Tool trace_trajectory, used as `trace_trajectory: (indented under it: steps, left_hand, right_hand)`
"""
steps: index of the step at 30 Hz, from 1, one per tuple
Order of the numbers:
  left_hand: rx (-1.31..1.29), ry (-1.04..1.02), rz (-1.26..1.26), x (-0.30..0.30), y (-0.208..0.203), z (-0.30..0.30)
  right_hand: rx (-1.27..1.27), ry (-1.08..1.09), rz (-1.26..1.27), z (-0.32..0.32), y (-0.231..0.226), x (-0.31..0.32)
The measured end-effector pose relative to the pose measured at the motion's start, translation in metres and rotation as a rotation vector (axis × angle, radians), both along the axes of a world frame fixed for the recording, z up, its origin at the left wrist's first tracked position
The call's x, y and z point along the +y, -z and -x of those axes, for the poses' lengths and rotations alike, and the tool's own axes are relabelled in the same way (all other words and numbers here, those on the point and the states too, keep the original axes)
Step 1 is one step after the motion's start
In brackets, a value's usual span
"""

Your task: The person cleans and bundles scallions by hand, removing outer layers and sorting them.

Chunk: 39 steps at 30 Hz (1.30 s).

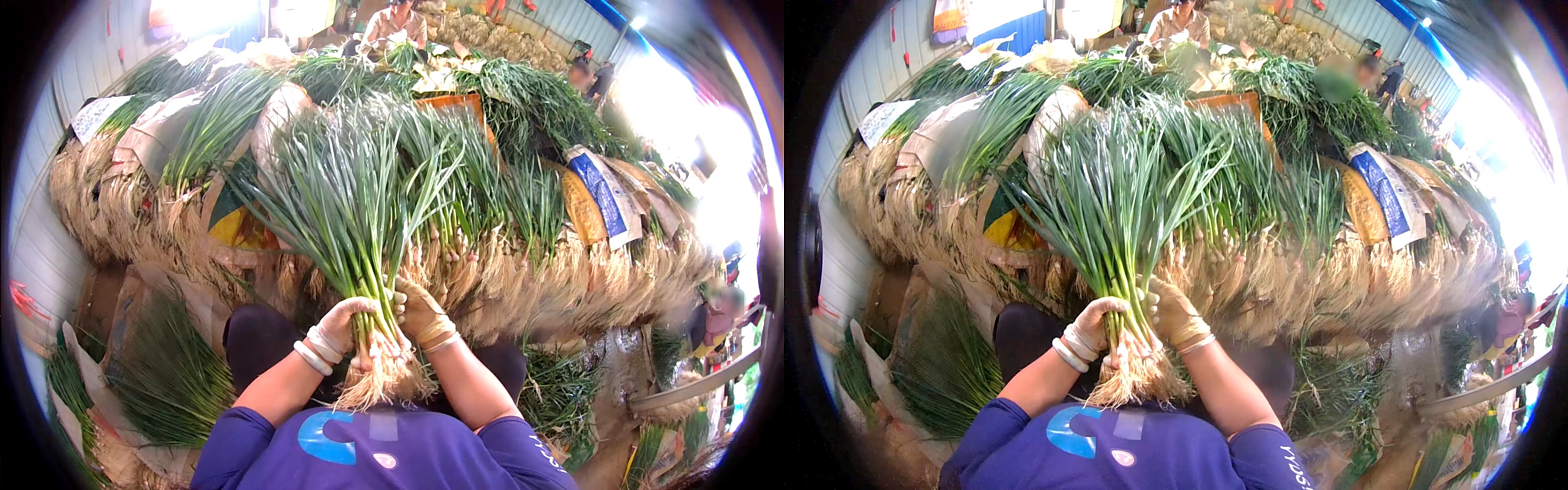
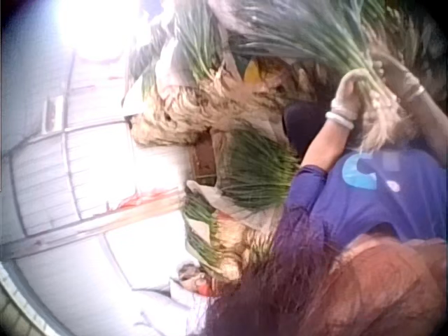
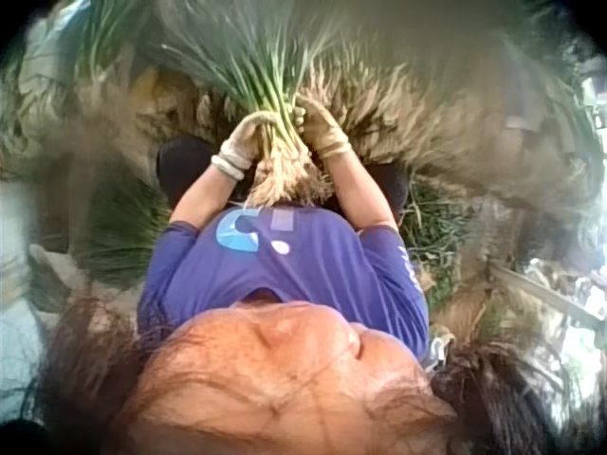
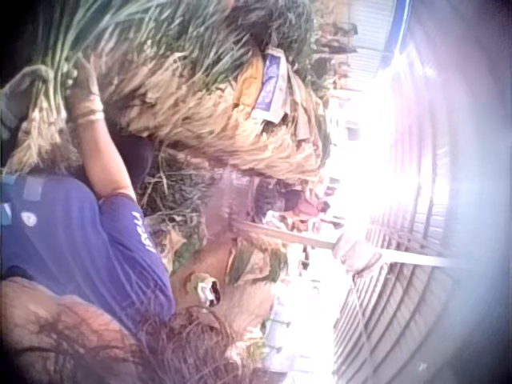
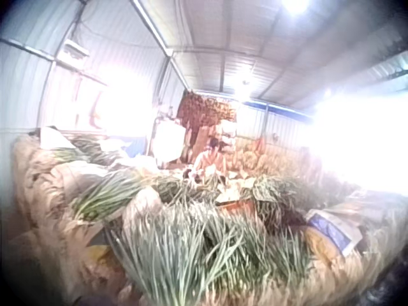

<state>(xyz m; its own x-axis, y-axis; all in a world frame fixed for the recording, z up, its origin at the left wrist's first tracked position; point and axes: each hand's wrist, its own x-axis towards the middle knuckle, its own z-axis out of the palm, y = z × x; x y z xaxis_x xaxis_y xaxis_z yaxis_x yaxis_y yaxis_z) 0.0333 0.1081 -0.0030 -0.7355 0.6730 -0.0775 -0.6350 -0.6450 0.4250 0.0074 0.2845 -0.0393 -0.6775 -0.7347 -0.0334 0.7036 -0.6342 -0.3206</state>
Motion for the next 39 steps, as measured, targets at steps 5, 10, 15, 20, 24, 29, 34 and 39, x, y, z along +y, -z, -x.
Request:
trace_trajectory:
  steps: [5, 10, 15, 20, 24, 29, 34, 39]
  left_hand:
    - [0.001, 0.134, -0.049, -0.014, 0.010, 0.005]
    - [-0.040, 0.110, -0.008, -0.011, 0.007, 0.001]
    - [-0.035, 0.189, -0.080, -0.011, 0.001, 0.000]
    - [-0.054, 0.191, 0.053, -0.012, 0.007, -0.001]
    - [-0.123, 0.240, 0.127, -0.014, 0.021, 0.001]
    - [-0.065, 0.183, 0.061, -0.019, 0.012, 0.002]
    - [-0.105, 0.147, -0.151, -0.010, 0.007, -0.004]
    - [-0.115, 0.074, -0.159, -0.015, 0.004, -0.009]
  right_hand:
    - [-0.113, 0.252, -0.328, -0.002, -0.028, -0.021]
    - [-0.132, 0.613, -0.716, 0.004, -0.038, -0.038]
    - [0.218, 1.024, -1.121, -0.002, -0.059, -0.032]
    - [0.278, 0.780, -1.124, -0.001, -0.039, -0.013]
    - [0.526, 0.815, -1.395, 0.008, -0.002, -0.015]
    - [0.114, 0.659, -0.753, -0.022, -0.034, -0.020]
    - [-0.208, 0.822, -0.316, -0.005, 0.013, -0.002]
    - [0.038, 0.464, -0.248, 0.002, -0.031, -0.018]
